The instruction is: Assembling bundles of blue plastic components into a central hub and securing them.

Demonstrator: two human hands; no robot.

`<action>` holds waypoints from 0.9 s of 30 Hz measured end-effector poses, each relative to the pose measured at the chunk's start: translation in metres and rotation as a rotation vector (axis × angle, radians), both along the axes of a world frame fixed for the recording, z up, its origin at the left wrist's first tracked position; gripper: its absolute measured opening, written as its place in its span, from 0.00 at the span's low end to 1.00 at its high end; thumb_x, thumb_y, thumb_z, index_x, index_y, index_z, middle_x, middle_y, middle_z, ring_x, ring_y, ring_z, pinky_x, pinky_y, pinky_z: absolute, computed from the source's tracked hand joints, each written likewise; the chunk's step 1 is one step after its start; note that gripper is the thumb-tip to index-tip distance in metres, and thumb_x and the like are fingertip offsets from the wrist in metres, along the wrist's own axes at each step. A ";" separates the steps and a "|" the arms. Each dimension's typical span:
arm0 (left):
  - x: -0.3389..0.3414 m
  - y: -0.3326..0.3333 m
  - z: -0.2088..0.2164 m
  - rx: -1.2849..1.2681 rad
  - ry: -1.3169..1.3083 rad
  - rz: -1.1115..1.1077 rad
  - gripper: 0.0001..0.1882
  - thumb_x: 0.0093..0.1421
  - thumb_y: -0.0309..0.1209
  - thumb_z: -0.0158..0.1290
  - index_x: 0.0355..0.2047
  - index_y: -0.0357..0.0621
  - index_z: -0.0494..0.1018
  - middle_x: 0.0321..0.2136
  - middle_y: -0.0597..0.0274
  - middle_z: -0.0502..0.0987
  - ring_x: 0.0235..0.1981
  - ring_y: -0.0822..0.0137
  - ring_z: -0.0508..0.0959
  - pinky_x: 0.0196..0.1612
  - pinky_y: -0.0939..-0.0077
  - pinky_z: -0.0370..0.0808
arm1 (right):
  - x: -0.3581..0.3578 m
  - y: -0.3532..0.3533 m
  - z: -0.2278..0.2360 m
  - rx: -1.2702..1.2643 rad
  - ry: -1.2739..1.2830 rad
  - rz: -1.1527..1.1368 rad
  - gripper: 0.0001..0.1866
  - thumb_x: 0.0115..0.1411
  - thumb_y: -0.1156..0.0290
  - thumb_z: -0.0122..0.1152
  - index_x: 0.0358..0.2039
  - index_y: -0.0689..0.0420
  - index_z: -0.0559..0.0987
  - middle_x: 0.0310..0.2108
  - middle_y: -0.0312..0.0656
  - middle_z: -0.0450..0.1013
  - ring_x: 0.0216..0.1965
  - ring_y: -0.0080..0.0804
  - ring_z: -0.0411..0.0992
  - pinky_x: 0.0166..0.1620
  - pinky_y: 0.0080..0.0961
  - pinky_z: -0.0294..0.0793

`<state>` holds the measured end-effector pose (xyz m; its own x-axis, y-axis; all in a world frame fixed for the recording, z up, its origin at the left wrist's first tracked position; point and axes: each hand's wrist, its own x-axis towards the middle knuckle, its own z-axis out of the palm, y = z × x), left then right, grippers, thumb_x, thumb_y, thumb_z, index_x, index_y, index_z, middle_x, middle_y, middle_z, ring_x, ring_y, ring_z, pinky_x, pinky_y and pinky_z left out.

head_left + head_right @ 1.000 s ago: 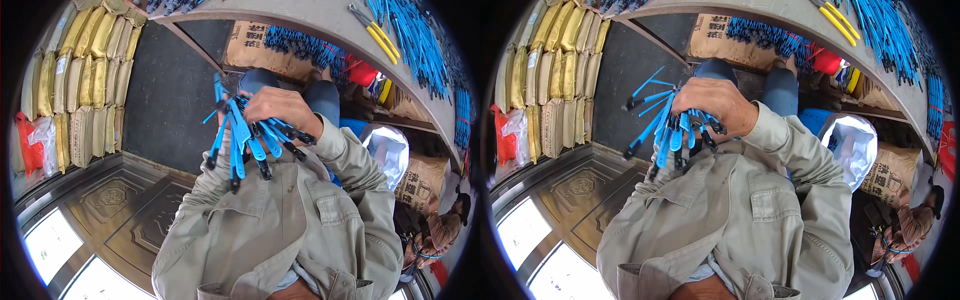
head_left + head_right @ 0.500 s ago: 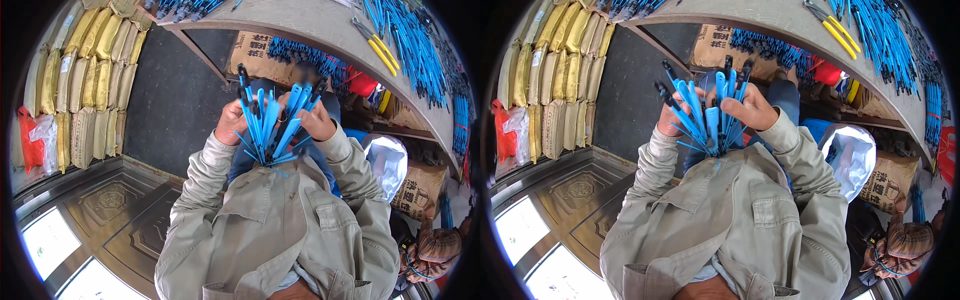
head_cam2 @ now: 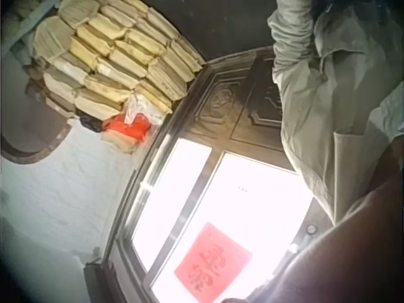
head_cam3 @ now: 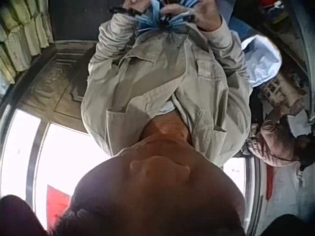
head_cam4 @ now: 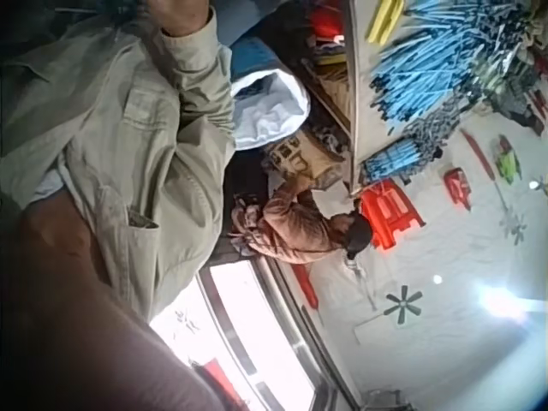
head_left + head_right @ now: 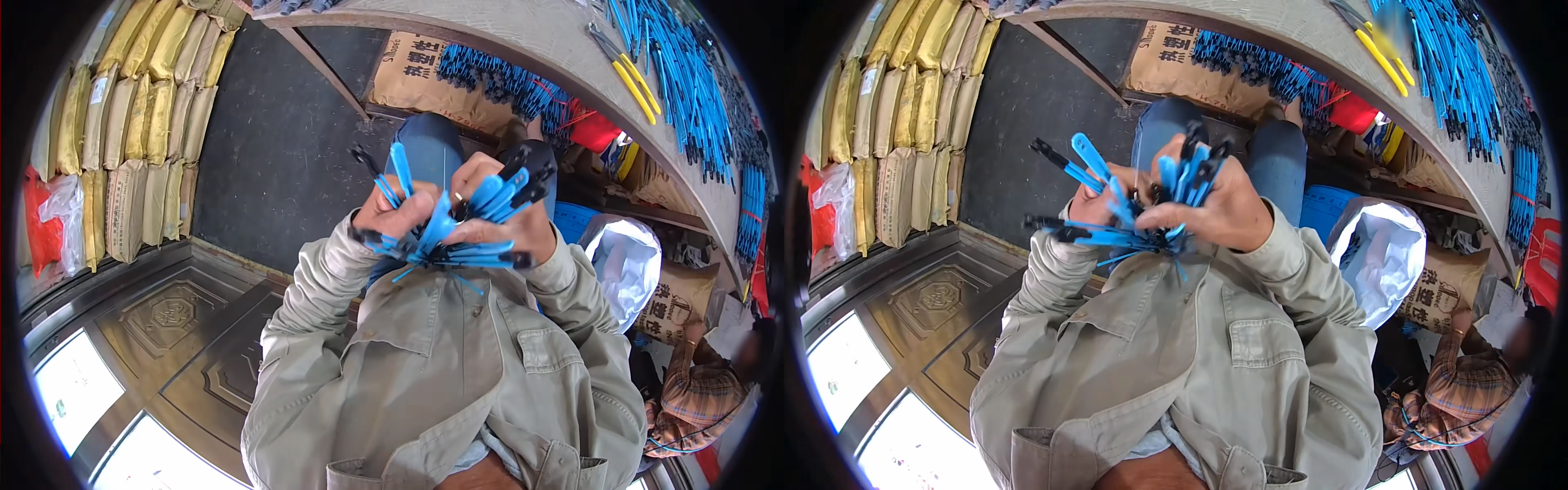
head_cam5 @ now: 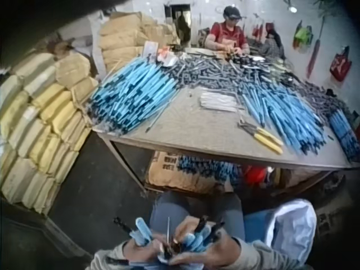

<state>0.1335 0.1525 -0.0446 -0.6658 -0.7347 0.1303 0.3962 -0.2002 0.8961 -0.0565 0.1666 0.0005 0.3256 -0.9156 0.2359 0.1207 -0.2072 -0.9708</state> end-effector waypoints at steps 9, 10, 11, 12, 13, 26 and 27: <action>0.011 0.009 0.005 0.005 -0.084 -0.178 0.12 0.61 0.34 0.49 0.27 0.36 0.74 0.21 0.61 0.75 0.21 0.72 0.70 0.28 0.83 0.67 | 0.001 0.009 0.012 -0.186 0.107 0.111 0.16 0.39 0.75 0.74 0.24 0.57 0.71 0.23 0.35 0.69 0.23 0.28 0.63 0.29 0.21 0.63; 0.010 0.009 0.011 0.014 -0.069 -0.173 0.13 0.61 0.34 0.49 0.26 0.36 0.74 0.21 0.60 0.75 0.21 0.71 0.70 0.28 0.83 0.67 | 0.002 0.010 0.013 -0.213 0.107 0.106 0.16 0.39 0.75 0.74 0.24 0.57 0.72 0.23 0.35 0.69 0.23 0.29 0.63 0.29 0.21 0.63; 0.010 0.007 0.015 0.022 -0.055 -0.168 0.13 0.60 0.34 0.50 0.26 0.36 0.75 0.21 0.60 0.76 0.20 0.71 0.70 0.27 0.83 0.68 | 0.003 0.010 0.013 -0.240 0.107 0.101 0.17 0.39 0.75 0.74 0.25 0.57 0.72 0.23 0.35 0.69 0.22 0.29 0.63 0.28 0.22 0.64; 0.010 0.006 0.017 0.030 -0.040 -0.163 0.13 0.60 0.34 0.50 0.26 0.36 0.75 0.21 0.59 0.76 0.20 0.70 0.71 0.27 0.82 0.68 | 0.004 0.009 0.014 -0.268 0.107 0.095 0.17 0.39 0.75 0.74 0.25 0.57 0.72 0.23 0.35 0.69 0.22 0.30 0.63 0.28 0.22 0.64; 0.010 0.004 0.017 0.024 -0.040 -0.164 0.13 0.60 0.34 0.50 0.26 0.36 0.75 0.21 0.59 0.76 0.20 0.70 0.71 0.27 0.82 0.68 | 0.003 0.010 0.015 -0.273 0.108 0.094 0.17 0.39 0.75 0.74 0.25 0.57 0.72 0.23 0.35 0.69 0.22 0.30 0.63 0.28 0.22 0.64; -0.002 -0.011 0.017 -0.155 -0.046 -0.277 0.07 0.42 0.19 0.64 0.22 0.37 0.76 0.19 0.61 0.75 0.19 0.71 0.71 0.26 0.82 0.68 | -0.015 0.009 0.004 -0.083 0.027 0.083 0.14 0.39 0.77 0.73 0.23 0.58 0.73 0.24 0.36 0.70 0.24 0.27 0.65 0.30 0.20 0.65; -0.003 -0.011 0.018 -0.176 -0.093 -0.264 0.07 0.42 0.19 0.64 0.23 0.37 0.76 0.18 0.62 0.75 0.19 0.71 0.70 0.25 0.83 0.67 | -0.014 0.009 0.002 -0.034 0.004 0.065 0.14 0.40 0.77 0.73 0.23 0.58 0.73 0.25 0.36 0.70 0.24 0.26 0.65 0.30 0.20 0.65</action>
<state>0.1310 0.1410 -0.0268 -0.8450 -0.5072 0.1693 0.2660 -0.1240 0.9560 -0.0710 0.1751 0.0026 0.3851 -0.8841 0.2649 0.1309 -0.2318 -0.9639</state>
